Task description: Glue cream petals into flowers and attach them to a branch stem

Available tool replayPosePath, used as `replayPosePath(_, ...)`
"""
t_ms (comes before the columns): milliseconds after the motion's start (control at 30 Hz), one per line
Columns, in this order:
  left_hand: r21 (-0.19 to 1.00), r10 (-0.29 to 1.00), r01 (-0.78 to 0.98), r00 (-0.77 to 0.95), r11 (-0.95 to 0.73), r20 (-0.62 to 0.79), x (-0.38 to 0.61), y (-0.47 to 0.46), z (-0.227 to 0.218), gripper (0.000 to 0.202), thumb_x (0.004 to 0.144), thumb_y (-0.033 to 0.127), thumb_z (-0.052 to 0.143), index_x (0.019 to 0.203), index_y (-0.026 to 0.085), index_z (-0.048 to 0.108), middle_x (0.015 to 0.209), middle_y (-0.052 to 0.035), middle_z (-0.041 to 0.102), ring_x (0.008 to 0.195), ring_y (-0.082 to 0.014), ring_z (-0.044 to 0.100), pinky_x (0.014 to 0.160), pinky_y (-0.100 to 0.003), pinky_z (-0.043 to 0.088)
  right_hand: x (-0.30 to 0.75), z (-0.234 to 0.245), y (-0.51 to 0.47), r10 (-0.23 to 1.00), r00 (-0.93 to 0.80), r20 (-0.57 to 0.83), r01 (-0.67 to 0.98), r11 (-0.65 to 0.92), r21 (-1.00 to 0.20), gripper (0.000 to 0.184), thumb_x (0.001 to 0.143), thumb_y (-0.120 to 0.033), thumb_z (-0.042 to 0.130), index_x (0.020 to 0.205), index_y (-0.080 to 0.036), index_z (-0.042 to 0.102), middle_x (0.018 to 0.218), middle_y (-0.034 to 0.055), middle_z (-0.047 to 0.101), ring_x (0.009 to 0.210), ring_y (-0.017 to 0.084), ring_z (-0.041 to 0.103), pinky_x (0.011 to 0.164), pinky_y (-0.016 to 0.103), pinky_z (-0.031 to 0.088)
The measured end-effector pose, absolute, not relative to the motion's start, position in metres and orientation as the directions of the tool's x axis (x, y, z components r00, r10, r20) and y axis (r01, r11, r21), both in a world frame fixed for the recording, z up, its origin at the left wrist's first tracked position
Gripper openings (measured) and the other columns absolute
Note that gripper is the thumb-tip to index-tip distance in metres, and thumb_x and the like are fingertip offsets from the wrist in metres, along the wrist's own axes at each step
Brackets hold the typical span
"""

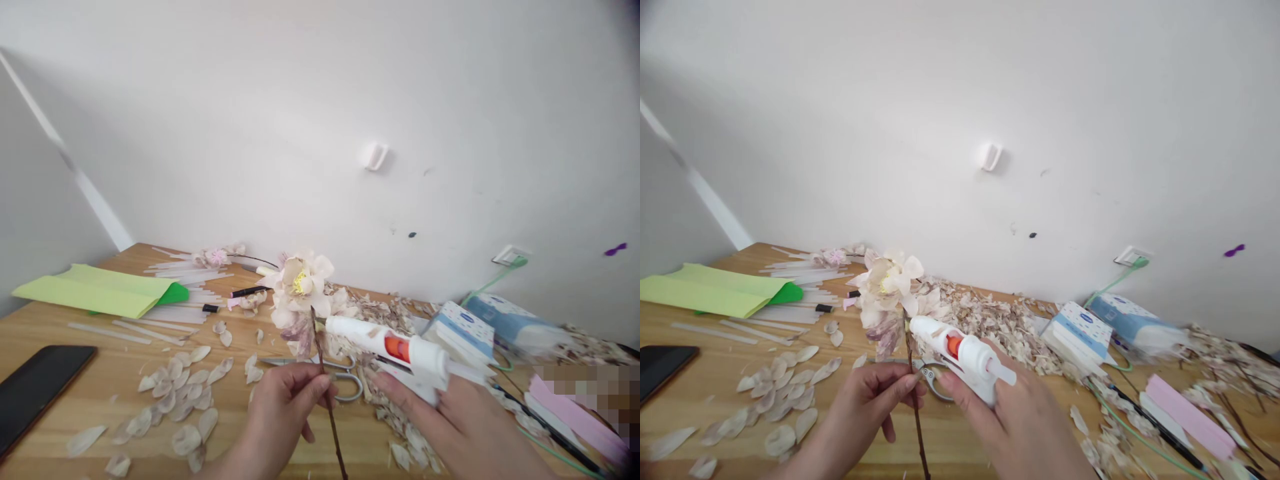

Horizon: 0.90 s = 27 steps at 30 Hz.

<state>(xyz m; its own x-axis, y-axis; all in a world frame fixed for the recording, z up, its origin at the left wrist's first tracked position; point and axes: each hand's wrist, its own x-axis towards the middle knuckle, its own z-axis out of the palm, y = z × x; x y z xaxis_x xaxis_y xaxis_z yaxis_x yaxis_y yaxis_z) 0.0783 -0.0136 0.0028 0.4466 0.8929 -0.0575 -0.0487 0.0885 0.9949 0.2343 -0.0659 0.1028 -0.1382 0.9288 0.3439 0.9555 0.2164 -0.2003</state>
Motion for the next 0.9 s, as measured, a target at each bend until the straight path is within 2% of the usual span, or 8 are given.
replayPosePath(300, 0.992, 0.899, -0.072, 0.433, 0.103, -0.062, 0.0784, -0.0132, 0.0056, 0.033, 0.074, 0.042, 0.053, 0.067, 0.012, 0.066, 0.061, -0.0043, 0.058, 0.054, -0.0118, 0.052, 0.036, -0.016, 0.042, 0.2412, 0.1024, -0.0699, 0.936, -0.168, 0.309, 0.962, 0.225, -0.157, 0.031, 0.087, -0.042, 0.040, 0.097, -0.027, 0.066, 0.089, 0.0012, 0.072, 0.081, 0.021, 0.068, 0.066, 0.027, 0.057)
replayPosePath(567, 0.989, 0.897, -0.083, 0.436, 0.118, -0.071, 0.0789, -0.0133, 0.0062, 0.033, 0.074, 0.041, 0.052, 0.068, 0.012, 0.066, 0.061, -0.0045, 0.059, 0.055, -0.0121, 0.053, 0.035, -0.015, 0.042, 0.2402, 0.0998, -0.0707, 0.911, -0.218, 0.349, 0.954, 0.274, -0.120, 0.030, 0.087, -0.040, 0.041, 0.097, -0.027, 0.066, 0.090, 0.0010, 0.073, 0.081, 0.022, 0.069, 0.066, 0.026, 0.056)
replayPosePath(767, 0.989, 0.895, -0.084, 0.440, 0.121, -0.072, 0.0780, -0.0137, 0.0080, 0.032, 0.074, 0.039, 0.052, 0.068, 0.011, 0.066, 0.062, -0.0051, 0.060, 0.058, -0.0130, 0.055, 0.036, -0.015, 0.042, 0.2406, 0.1015, -0.0727, 0.906, -0.206, 0.369, 0.951, 0.275, -0.145, 0.030, 0.086, -0.043, 0.042, 0.095, -0.027, 0.067, 0.084, 0.0000, 0.074, 0.074, 0.022, 0.069, 0.066, 0.026, 0.056)
replayPosePath(900, 0.988, 0.897, -0.090, 0.436, 0.127, -0.076, 0.0784, -0.0134, 0.0094, 0.031, 0.073, 0.039, 0.052, 0.068, 0.011, 0.066, 0.061, -0.0049, 0.059, 0.056, -0.0126, 0.055, 0.035, -0.014, 0.041, 0.2418, 0.1012, -0.0734, 0.910, -0.224, 0.350, 0.953, 0.280, -0.118, 0.032, 0.087, -0.042, 0.040, 0.091, -0.027, 0.068, 0.081, 0.0009, 0.074, 0.070, 0.022, 0.070, 0.061, 0.026, 0.057)
